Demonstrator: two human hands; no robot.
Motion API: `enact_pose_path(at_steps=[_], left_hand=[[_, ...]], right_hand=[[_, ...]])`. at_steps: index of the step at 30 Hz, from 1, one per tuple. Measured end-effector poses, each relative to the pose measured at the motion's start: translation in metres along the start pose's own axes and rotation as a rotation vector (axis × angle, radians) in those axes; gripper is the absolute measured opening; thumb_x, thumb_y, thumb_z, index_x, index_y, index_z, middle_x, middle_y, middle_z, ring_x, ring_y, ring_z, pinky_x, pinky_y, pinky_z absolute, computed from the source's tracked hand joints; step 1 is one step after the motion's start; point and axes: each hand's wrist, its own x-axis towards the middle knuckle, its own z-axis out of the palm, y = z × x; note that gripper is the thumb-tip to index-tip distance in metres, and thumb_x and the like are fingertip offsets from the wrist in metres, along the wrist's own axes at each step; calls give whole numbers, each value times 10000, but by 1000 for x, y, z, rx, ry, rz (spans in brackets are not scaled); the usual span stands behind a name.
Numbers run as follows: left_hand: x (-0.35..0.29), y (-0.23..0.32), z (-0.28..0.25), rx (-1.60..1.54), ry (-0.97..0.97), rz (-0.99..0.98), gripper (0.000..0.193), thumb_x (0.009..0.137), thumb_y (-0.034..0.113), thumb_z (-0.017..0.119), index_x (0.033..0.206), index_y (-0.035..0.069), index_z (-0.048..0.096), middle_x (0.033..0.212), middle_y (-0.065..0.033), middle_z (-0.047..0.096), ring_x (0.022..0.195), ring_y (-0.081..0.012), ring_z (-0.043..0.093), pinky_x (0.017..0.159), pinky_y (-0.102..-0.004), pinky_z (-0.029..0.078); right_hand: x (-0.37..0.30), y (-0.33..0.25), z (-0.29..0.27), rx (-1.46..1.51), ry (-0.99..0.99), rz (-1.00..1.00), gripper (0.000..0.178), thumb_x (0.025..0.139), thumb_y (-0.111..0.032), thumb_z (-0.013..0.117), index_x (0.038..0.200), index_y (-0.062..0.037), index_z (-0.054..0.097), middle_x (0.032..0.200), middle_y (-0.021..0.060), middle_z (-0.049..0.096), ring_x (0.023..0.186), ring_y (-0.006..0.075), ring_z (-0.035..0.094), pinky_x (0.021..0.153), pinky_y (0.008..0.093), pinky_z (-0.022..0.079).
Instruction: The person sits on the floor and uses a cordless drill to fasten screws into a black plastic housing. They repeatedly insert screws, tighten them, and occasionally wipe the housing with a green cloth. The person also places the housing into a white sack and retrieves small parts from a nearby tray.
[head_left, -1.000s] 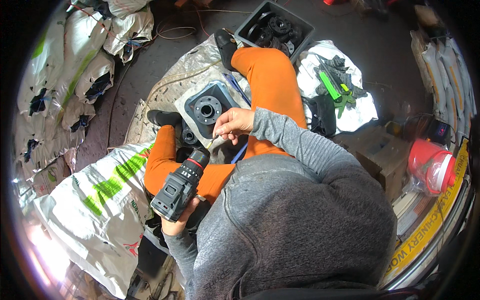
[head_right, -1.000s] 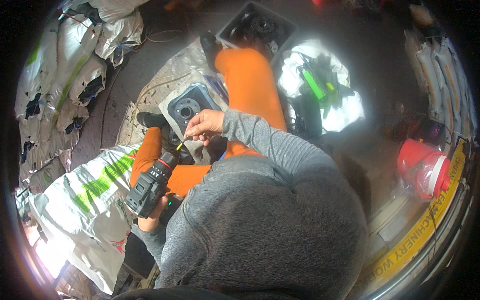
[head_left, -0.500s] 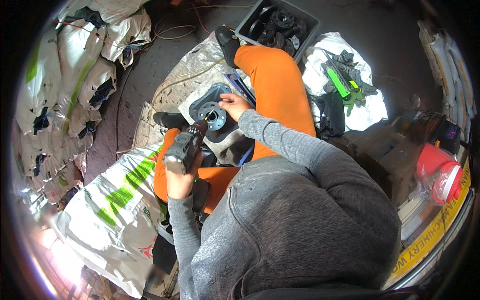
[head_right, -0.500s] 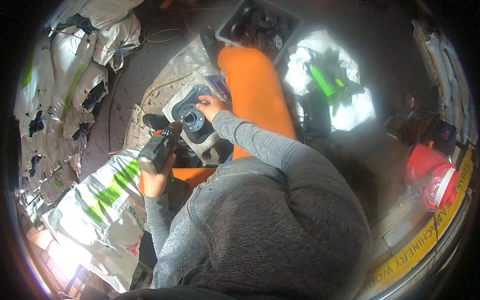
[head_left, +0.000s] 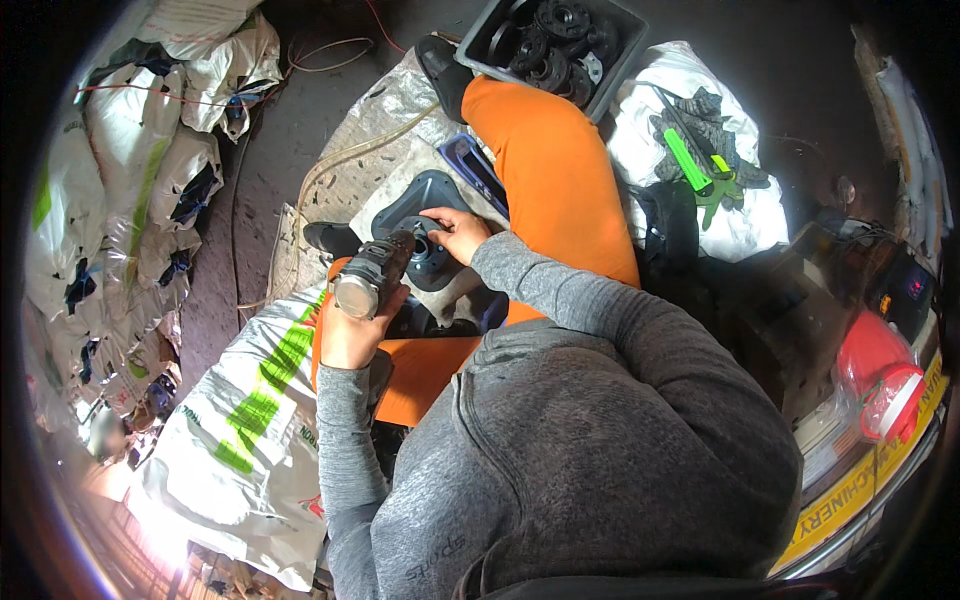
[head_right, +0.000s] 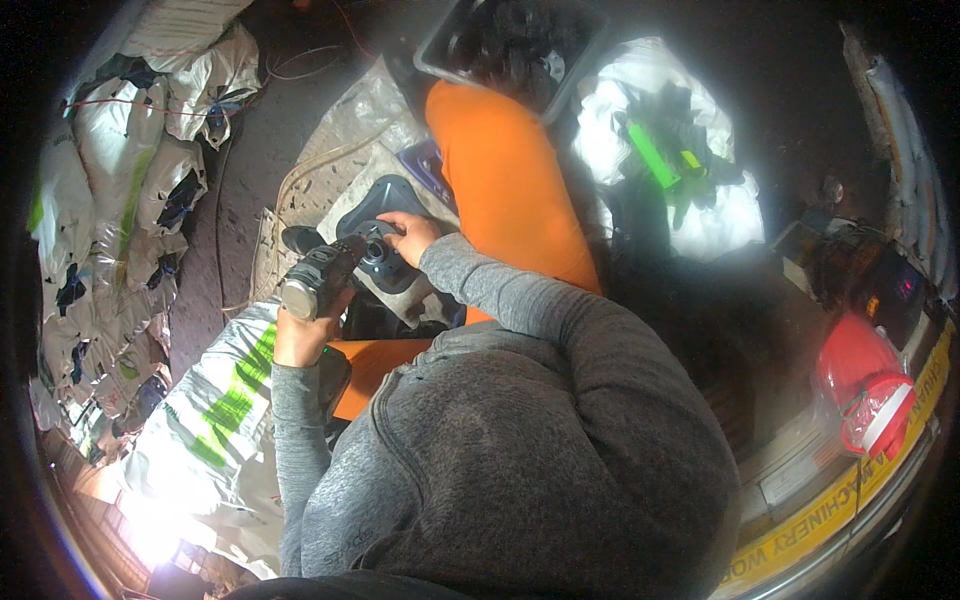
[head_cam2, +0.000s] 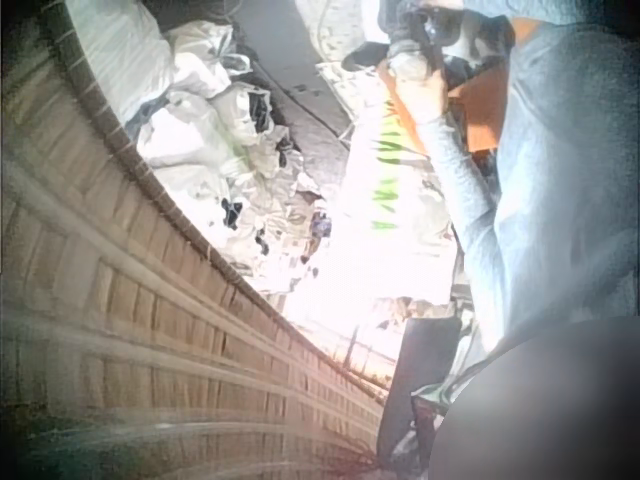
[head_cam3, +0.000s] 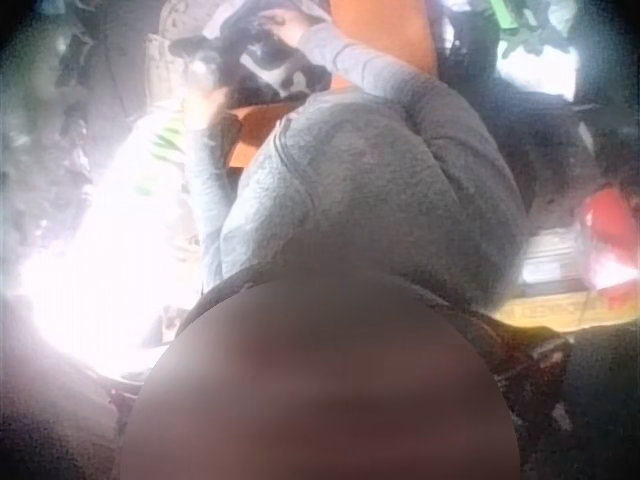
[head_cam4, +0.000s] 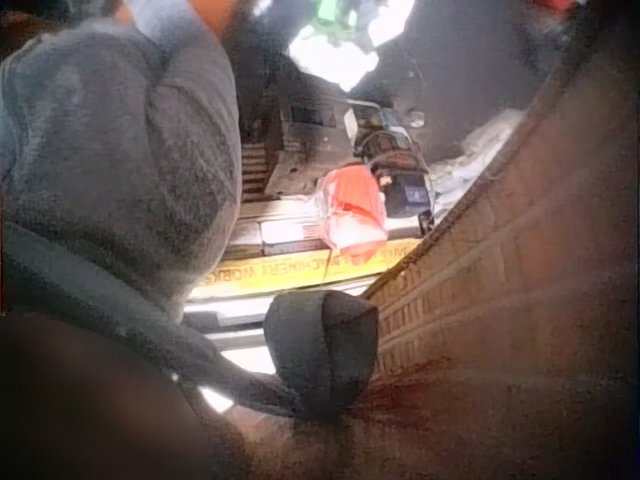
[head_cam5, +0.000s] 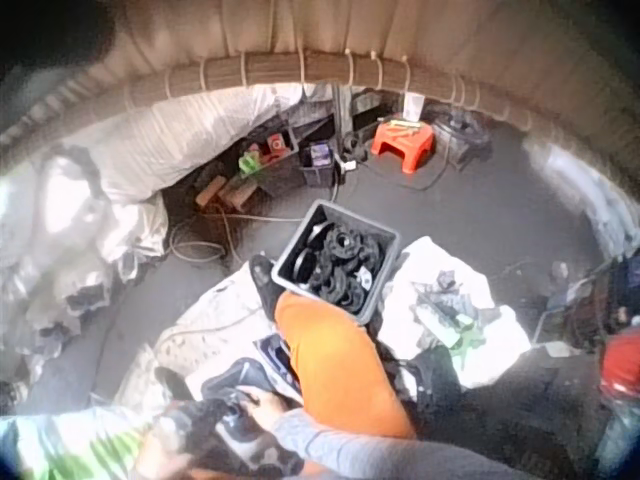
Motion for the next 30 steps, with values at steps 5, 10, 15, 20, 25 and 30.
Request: enact_pose_path(at_steps=[5, 10, 15, 20, 25, 30], left_hand=[[8, 10, 0, 11, 0, 91, 393, 749, 168, 780, 1068, 5, 618, 981, -135, 676, 901, -239, 660, 795, -339, 509], [16, 10, 2, 53, -60, 115, 414, 783, 89, 737, 1161, 2, 590, 1062, -96, 659, 944, -188, 630, 812, -318, 500], [21, -3, 3, 58, -77, 81, 406, 778, 66, 726, 1157, 0, 597, 1083, -108, 656, 971, -203, 629, 851, -329, 490], [27, 7, 0, 76, -104, 249, 323, 786, 190, 739, 1049, 30, 642, 1064, -126, 670, 968, -211, 643, 839, -322, 493], [1, 22, 0, -98, -40, -309, 414, 754, 219, 780, 1077, 16, 619, 889, -89, 677, 750, -180, 644, 654, -321, 506], [-92, -9, 12, -35, 90, 279, 422, 796, 136, 727, 1176, 34, 573, 1121, -94, 641, 1024, -201, 616, 884, -319, 481]], right_hand=[[-12, -18, -4, -1, 9, 50, 390, 823, -78, 666, 1199, -166, 618, 1102, 136, 660, 1003, 233, 634, 869, 323, 482], [-19, -31, -5, -109, 58, -21, 387, 829, -62, 657, 1203, -153, 614, 1056, 123, 661, 946, 216, 633, 847, 318, 483], [-19, -28, -7, -201, 78, -49, 394, 817, -82, 670, 1197, -170, 621, 1040, 128, 626, 935, 251, 620, 846, 333, 480], [-16, -18, -8, -203, 36, -45, 384, 806, -124, 678, 1181, -194, 635, 1061, 154, 589, 967, 318, 604, 864, 365, 473], [1, -4, -5, -75, -7, -83, 374, 836, -84, 657, 1205, -132, 616, 1024, 117, 668, 872, 225, 651, 764, 342, 500], [6, -2, -12, 37, -85, 47, 426, 871, -105, 630, 1289, -149, 559, 1088, 84, 626, 819, 139, 630, 558, 267, 528]])
